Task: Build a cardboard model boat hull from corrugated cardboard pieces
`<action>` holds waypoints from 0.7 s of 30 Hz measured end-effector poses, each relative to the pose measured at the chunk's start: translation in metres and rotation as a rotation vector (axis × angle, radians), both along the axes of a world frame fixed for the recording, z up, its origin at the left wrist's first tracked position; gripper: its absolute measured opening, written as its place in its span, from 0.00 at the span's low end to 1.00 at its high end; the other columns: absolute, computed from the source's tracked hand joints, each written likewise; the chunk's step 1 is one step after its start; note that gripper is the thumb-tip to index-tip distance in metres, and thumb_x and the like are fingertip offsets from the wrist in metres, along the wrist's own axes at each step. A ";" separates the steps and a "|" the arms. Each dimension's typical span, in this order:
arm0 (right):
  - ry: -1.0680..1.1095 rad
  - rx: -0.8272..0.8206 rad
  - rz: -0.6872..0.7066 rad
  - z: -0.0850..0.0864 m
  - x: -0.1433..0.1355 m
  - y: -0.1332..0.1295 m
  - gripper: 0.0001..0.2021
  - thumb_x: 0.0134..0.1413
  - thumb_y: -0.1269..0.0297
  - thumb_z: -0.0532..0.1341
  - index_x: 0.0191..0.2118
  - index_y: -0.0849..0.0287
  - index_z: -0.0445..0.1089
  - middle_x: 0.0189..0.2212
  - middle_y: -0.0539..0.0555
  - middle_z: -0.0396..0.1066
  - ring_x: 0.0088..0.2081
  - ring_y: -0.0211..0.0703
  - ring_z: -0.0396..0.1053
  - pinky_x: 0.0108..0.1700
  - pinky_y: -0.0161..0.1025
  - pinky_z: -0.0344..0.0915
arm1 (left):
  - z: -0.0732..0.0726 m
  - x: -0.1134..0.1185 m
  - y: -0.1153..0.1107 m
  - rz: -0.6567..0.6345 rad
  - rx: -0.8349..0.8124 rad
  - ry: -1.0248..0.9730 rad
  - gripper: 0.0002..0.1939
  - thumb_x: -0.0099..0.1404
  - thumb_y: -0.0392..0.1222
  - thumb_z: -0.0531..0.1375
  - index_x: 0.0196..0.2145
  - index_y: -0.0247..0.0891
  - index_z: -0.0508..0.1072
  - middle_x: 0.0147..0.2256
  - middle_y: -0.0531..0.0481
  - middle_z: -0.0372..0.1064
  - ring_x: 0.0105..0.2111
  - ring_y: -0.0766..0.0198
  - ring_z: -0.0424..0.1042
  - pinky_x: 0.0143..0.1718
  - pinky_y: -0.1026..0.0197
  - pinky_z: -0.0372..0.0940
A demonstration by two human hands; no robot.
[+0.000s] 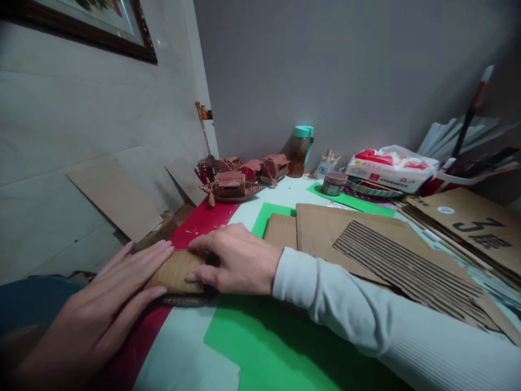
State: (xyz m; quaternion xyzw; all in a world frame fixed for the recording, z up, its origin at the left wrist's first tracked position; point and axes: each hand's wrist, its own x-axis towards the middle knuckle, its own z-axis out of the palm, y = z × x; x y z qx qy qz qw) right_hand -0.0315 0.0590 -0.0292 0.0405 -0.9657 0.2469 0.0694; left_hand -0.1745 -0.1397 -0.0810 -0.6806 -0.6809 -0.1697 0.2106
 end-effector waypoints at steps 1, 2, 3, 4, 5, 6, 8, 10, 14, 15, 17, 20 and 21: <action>0.002 0.011 0.008 0.000 -0.001 -0.002 0.22 0.59 0.61 0.63 0.56 0.65 0.68 0.43 0.61 0.76 0.41 0.50 0.72 0.43 0.42 0.63 | 0.000 0.002 0.002 0.009 0.007 0.004 0.22 0.69 0.36 0.54 0.59 0.29 0.61 0.56 0.35 0.69 0.58 0.53 0.66 0.63 0.40 0.52; 0.013 0.018 0.028 0.000 -0.002 -0.004 0.23 0.59 0.61 0.62 0.58 0.65 0.66 0.44 0.61 0.75 0.42 0.51 0.71 0.45 0.44 0.63 | 0.000 0.005 0.004 0.017 0.013 0.012 0.21 0.69 0.36 0.53 0.58 0.28 0.62 0.55 0.33 0.70 0.58 0.51 0.66 0.61 0.37 0.55; 0.030 0.026 0.050 0.000 -0.003 -0.007 0.23 0.59 0.61 0.62 0.58 0.65 0.64 0.44 0.61 0.74 0.43 0.51 0.70 0.46 0.45 0.62 | 0.001 0.006 0.005 0.027 0.023 0.021 0.20 0.69 0.36 0.53 0.57 0.27 0.63 0.55 0.32 0.69 0.59 0.48 0.64 0.59 0.33 0.57; 0.046 0.034 0.066 -0.001 -0.004 -0.009 0.23 0.60 0.61 0.61 0.58 0.64 0.64 0.44 0.60 0.74 0.43 0.51 0.69 0.47 0.46 0.61 | 0.002 0.007 0.005 0.039 0.027 0.024 0.20 0.69 0.35 0.53 0.57 0.27 0.64 0.57 0.32 0.68 0.61 0.46 0.61 0.58 0.31 0.56; 0.050 0.039 0.076 -0.001 -0.005 -0.012 0.21 0.61 0.62 0.61 0.57 0.64 0.64 0.44 0.59 0.74 0.43 0.50 0.69 0.47 0.46 0.61 | 0.004 0.007 0.004 0.051 0.029 0.015 0.19 0.69 0.34 0.53 0.57 0.28 0.65 0.58 0.33 0.66 0.63 0.46 0.57 0.58 0.29 0.54; 0.043 0.043 0.079 -0.001 -0.005 -0.014 0.19 0.62 0.62 0.60 0.56 0.63 0.64 0.44 0.59 0.73 0.42 0.50 0.68 0.48 0.46 0.60 | 0.006 0.006 0.002 0.068 0.043 -0.014 0.19 0.69 0.34 0.52 0.57 0.30 0.65 0.61 0.35 0.63 0.65 0.46 0.53 0.60 0.29 0.51; 0.010 0.055 0.057 0.000 -0.006 -0.016 0.17 0.63 0.65 0.58 0.56 0.61 0.64 0.44 0.57 0.73 0.43 0.49 0.67 0.48 0.47 0.59 | 0.013 0.000 -0.005 0.122 0.108 -0.144 0.19 0.70 0.35 0.52 0.57 0.34 0.66 0.64 0.40 0.59 0.66 0.51 0.49 0.63 0.32 0.46; -0.026 0.057 0.055 0.001 -0.006 -0.015 0.17 0.64 0.66 0.56 0.57 0.60 0.64 0.45 0.57 0.72 0.44 0.50 0.67 0.49 0.47 0.59 | 0.018 -0.008 -0.014 0.222 0.205 -0.365 0.18 0.70 0.40 0.52 0.56 0.40 0.69 0.63 0.45 0.61 0.65 0.55 0.53 0.65 0.39 0.48; -0.065 0.050 0.095 0.005 -0.008 -0.008 0.19 0.65 0.66 0.54 0.60 0.59 0.62 0.50 0.58 0.71 0.48 0.50 0.68 0.51 0.46 0.59 | 0.016 -0.021 -0.025 0.430 0.327 -0.812 0.17 0.68 0.51 0.53 0.46 0.45 0.76 0.53 0.50 0.73 0.57 0.56 0.66 0.61 0.47 0.58; -0.073 0.053 0.105 0.006 -0.010 -0.007 0.20 0.65 0.65 0.54 0.60 0.59 0.61 0.51 0.58 0.71 0.50 0.50 0.68 0.52 0.46 0.59 | 0.012 -0.022 -0.026 0.462 0.331 -0.877 0.17 0.68 0.53 0.53 0.44 0.45 0.77 0.50 0.50 0.75 0.55 0.55 0.68 0.59 0.47 0.60; -0.097 0.069 0.120 0.009 -0.012 -0.004 0.20 0.65 0.64 0.55 0.61 0.59 0.61 0.52 0.59 0.71 0.51 0.50 0.68 0.53 0.45 0.60 | 0.004 -0.020 -0.027 0.504 0.334 -0.947 0.17 0.67 0.55 0.53 0.42 0.46 0.77 0.47 0.50 0.76 0.51 0.53 0.70 0.56 0.48 0.63; -0.124 0.091 0.164 0.013 -0.015 -0.001 0.20 0.66 0.63 0.55 0.61 0.61 0.61 0.52 0.59 0.71 0.50 0.48 0.69 0.52 0.44 0.61 | -0.008 -0.012 -0.033 0.537 0.355 -0.994 0.16 0.67 0.55 0.53 0.43 0.49 0.76 0.47 0.53 0.76 0.50 0.53 0.71 0.54 0.50 0.65; -0.125 0.098 0.182 0.014 -0.016 0.001 0.20 0.66 0.63 0.55 0.60 0.61 0.61 0.52 0.59 0.71 0.50 0.47 0.69 0.52 0.43 0.62 | -0.011 -0.010 -0.036 0.540 0.353 -1.003 0.16 0.67 0.55 0.53 0.44 0.50 0.75 0.48 0.54 0.75 0.51 0.53 0.71 0.54 0.51 0.66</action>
